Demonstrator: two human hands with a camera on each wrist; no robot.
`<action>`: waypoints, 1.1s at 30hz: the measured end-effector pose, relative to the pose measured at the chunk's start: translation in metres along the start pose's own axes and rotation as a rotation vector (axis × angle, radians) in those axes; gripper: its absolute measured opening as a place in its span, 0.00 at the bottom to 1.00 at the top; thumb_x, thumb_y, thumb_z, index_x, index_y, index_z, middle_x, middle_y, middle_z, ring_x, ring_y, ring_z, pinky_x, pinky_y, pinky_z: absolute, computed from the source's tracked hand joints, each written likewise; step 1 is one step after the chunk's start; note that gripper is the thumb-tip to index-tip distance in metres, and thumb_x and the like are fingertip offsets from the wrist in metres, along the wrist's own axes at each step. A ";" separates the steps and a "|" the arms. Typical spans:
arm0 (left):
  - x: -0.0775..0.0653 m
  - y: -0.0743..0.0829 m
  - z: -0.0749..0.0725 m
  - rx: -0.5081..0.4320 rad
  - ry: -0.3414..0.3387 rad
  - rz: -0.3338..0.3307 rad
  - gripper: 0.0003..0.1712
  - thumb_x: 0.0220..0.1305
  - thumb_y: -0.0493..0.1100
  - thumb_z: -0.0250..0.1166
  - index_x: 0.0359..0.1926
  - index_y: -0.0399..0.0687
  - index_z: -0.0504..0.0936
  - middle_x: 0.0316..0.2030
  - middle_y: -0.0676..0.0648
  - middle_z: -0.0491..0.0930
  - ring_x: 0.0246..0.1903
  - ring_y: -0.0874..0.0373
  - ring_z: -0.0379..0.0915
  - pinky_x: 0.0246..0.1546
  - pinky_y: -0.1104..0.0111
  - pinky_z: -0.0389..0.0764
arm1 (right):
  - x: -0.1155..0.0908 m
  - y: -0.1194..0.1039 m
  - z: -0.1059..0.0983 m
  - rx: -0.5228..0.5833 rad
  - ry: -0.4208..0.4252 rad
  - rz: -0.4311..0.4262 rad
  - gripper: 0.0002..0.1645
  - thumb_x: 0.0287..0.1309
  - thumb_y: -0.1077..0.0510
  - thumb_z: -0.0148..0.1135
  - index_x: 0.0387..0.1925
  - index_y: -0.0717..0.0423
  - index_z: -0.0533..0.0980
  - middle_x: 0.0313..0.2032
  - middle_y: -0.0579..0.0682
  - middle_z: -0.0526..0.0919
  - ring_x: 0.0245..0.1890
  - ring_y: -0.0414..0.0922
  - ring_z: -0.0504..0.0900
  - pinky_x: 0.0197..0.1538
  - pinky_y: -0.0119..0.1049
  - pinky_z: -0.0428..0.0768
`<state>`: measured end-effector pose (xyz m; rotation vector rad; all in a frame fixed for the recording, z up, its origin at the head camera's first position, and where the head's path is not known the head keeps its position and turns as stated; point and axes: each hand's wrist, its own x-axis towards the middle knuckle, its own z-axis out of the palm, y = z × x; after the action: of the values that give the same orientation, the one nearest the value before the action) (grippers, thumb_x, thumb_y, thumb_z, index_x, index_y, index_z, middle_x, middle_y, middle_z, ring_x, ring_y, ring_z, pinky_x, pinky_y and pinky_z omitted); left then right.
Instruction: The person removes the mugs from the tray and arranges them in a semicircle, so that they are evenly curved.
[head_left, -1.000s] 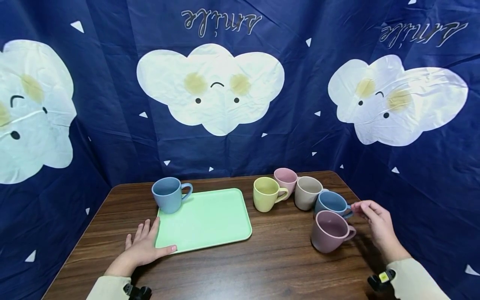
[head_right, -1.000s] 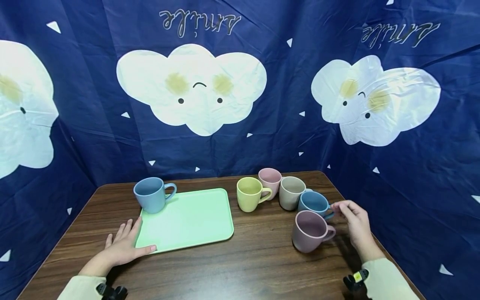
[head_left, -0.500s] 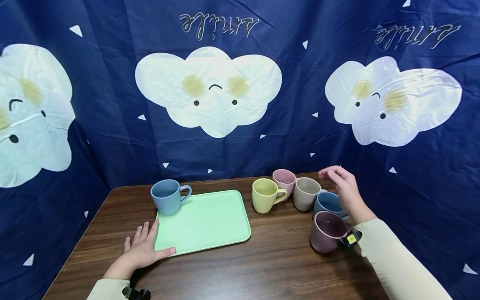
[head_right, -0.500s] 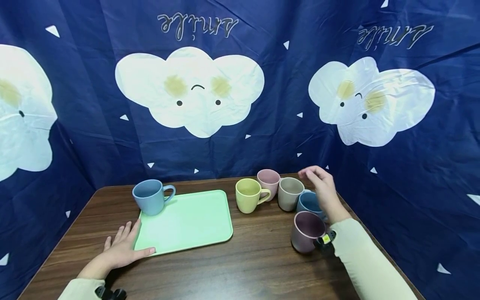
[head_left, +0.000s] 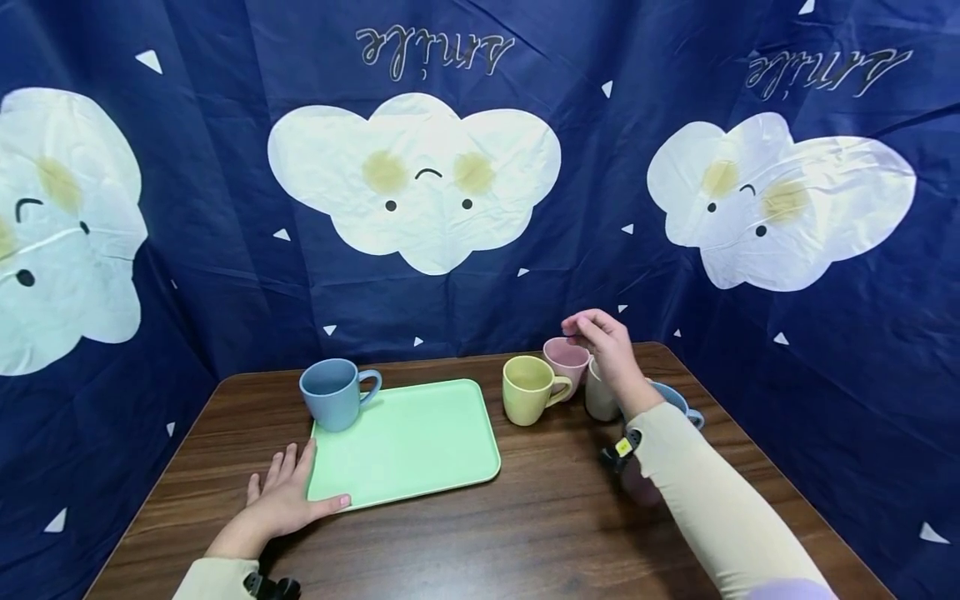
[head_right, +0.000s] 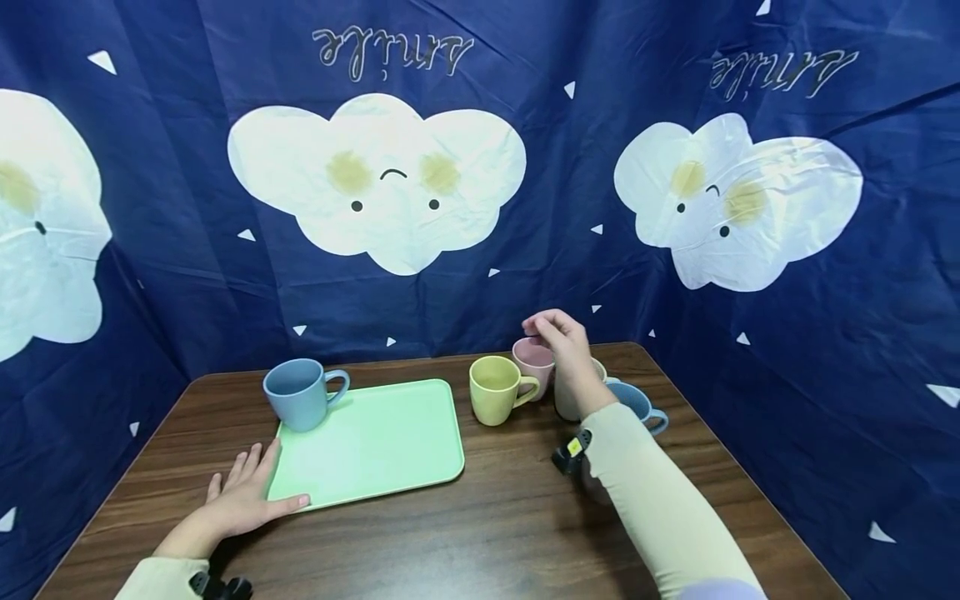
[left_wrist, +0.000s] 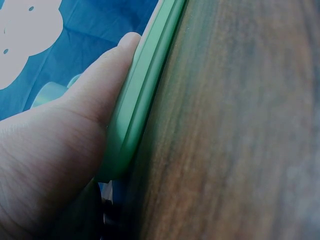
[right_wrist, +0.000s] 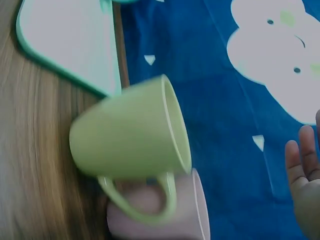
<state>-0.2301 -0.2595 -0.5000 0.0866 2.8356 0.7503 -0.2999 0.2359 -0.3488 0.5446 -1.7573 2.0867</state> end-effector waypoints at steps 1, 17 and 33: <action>0.000 -0.001 0.001 -0.003 0.005 0.001 0.79 0.50 0.80 0.66 0.78 0.31 0.36 0.72 0.17 0.29 0.71 0.19 0.20 0.59 0.25 0.19 | 0.001 0.002 0.007 0.001 -0.007 0.019 0.10 0.71 0.68 0.52 0.35 0.62 0.79 0.33 0.47 0.87 0.37 0.41 0.85 0.44 0.35 0.84; -0.002 0.003 0.002 0.015 -0.010 -0.005 0.78 0.51 0.79 0.66 0.78 0.31 0.36 0.73 0.17 0.30 0.71 0.20 0.21 0.60 0.25 0.22 | 0.003 0.061 0.125 -0.007 -0.179 0.130 0.15 0.71 0.65 0.57 0.50 0.77 0.75 0.45 0.61 0.86 0.44 0.47 0.85 0.55 0.52 0.81; -0.002 0.004 -0.003 0.031 -0.002 -0.008 0.78 0.52 0.79 0.65 0.78 0.31 0.35 0.72 0.17 0.30 0.71 0.19 0.20 0.60 0.25 0.22 | -0.002 0.110 0.160 0.035 -0.193 0.210 0.17 0.70 0.63 0.58 0.52 0.76 0.75 0.49 0.69 0.84 0.50 0.62 0.83 0.58 0.60 0.77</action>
<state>-0.2285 -0.2580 -0.4953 0.0811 2.8447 0.7051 -0.3435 0.0597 -0.4183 0.6134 -1.9636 2.2770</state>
